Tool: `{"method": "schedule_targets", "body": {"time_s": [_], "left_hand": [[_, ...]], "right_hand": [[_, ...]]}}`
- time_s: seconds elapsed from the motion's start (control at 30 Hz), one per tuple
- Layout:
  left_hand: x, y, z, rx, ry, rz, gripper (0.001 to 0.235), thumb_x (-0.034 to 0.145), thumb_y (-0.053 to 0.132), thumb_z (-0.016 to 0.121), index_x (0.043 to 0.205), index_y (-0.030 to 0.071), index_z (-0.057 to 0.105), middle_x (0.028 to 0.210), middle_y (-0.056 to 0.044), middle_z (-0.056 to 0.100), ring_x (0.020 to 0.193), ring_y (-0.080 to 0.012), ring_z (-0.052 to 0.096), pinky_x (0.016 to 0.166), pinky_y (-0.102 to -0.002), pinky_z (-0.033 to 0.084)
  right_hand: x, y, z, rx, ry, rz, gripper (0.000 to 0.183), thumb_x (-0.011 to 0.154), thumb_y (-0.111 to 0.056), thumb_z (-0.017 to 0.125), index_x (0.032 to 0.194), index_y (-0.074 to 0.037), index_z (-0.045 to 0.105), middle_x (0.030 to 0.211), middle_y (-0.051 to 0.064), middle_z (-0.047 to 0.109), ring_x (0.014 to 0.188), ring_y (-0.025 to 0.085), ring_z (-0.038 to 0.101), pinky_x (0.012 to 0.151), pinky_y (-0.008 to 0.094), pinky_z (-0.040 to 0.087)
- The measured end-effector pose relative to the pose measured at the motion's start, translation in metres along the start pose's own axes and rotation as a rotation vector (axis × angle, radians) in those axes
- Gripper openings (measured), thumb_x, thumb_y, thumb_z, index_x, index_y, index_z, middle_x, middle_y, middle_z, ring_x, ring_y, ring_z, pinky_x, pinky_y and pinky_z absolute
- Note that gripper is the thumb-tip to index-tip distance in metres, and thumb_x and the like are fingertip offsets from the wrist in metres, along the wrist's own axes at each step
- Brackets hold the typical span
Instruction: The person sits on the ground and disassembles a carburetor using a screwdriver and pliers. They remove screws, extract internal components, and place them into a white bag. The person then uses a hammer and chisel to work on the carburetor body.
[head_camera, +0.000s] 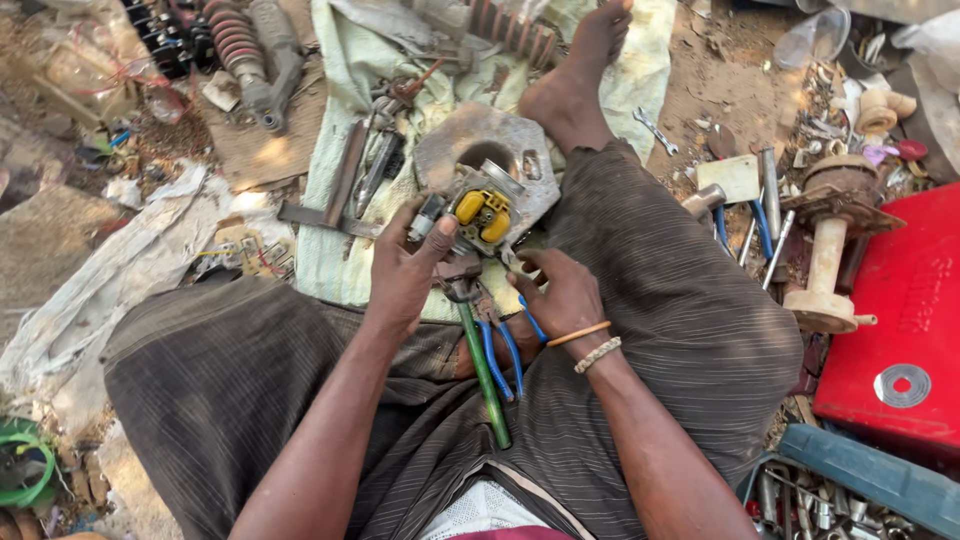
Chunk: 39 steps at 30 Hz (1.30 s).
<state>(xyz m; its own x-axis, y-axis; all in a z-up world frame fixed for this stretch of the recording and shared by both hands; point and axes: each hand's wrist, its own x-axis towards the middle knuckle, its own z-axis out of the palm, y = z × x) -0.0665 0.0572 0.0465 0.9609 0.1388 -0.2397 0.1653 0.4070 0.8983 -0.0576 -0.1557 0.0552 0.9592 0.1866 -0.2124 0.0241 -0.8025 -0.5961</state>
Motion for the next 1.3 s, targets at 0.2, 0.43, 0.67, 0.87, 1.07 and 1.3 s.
{"method": "schedule_targets", "body": {"time_s": [0.2, 0.43, 0.67, 0.87, 1.07, 1.3], "left_hand": [[-0.011, 0.002, 0.01, -0.298, -0.043, -0.169, 0.065, 0.09, 0.039, 0.078, 0.139, 0.001, 0.058, 0.1, -0.006, 0.07, 0.083, -0.0127, 0.066, 0.068, -0.026, 0.053], [-0.007, 0.006, 0.013, -0.343, -0.066, -0.262, 0.066, 0.088, 0.043, 0.075, 0.14, 0.006, 0.055, 0.099, -0.002, 0.072, 0.08, -0.0096, 0.066, 0.068, -0.026, 0.054], [-0.008, 0.0, 0.015, -0.324, -0.065, -0.236, 0.072, 0.085, 0.047, 0.079, 0.138, 0.003, 0.059, 0.093, 0.0, 0.07, 0.076, -0.0075, 0.064, 0.063, -0.024, 0.051], [-0.01, 0.004, 0.021, -0.145, -0.015, -0.144, 0.077, 0.079, 0.054, 0.081, 0.132, 0.001, 0.061, 0.089, -0.003, 0.069, 0.072, -0.0075, 0.064, 0.059, -0.023, 0.052], [-0.014, 0.013, 0.026, 0.019, 0.017, -0.069, 0.078, 0.078, 0.056, 0.081, 0.13, 0.001, 0.061, 0.09, -0.004, 0.069, 0.074, -0.0084, 0.066, 0.063, -0.024, 0.057], [-0.016, 0.02, 0.028, 0.412, 0.065, 0.01, 0.085, 0.078, 0.064, 0.079, 0.133, 0.003, 0.057, 0.116, -0.013, 0.05, 0.103, -0.0182, 0.066, 0.08, -0.03, 0.066]], "right_hand": [[-0.013, -0.02, 0.002, 0.639, 0.143, -0.042, 0.063, 0.09, -0.025, 0.079, 0.144, -0.002, 0.055, 0.126, 0.014, 0.071, 0.109, 0.02, 0.071, 0.088, 0.032, 0.06], [-0.023, -0.022, 0.002, 0.802, 0.196, -0.114, 0.076, 0.09, -0.029, 0.081, 0.148, 0.007, 0.048, 0.132, 0.022, 0.067, 0.117, 0.026, 0.071, 0.091, 0.034, 0.064], [-0.023, -0.026, 0.003, 0.846, 0.181, -0.042, 0.075, 0.09, -0.029, 0.08, 0.147, 0.007, 0.048, 0.129, 0.02, 0.069, 0.105, 0.027, 0.076, 0.073, 0.029, 0.062], [-0.024, -0.032, -0.001, 0.864, 0.083, -0.058, 0.064, 0.094, -0.036, 0.074, 0.136, 0.009, 0.057, 0.121, 0.019, 0.071, 0.106, 0.028, 0.076, 0.068, 0.03, 0.062], [-0.024, -0.031, -0.001, 0.959, -0.019, -0.004, 0.053, 0.1, -0.034, 0.069, 0.125, 0.011, 0.059, 0.117, 0.021, 0.072, 0.109, 0.032, 0.077, 0.073, 0.034, 0.064], [-0.022, -0.027, 0.001, 1.118, -0.175, -0.062, 0.056, 0.1, -0.03, 0.069, 0.136, 0.009, 0.052, 0.126, 0.021, 0.068, 0.116, 0.031, 0.072, 0.082, 0.038, 0.062]]}}
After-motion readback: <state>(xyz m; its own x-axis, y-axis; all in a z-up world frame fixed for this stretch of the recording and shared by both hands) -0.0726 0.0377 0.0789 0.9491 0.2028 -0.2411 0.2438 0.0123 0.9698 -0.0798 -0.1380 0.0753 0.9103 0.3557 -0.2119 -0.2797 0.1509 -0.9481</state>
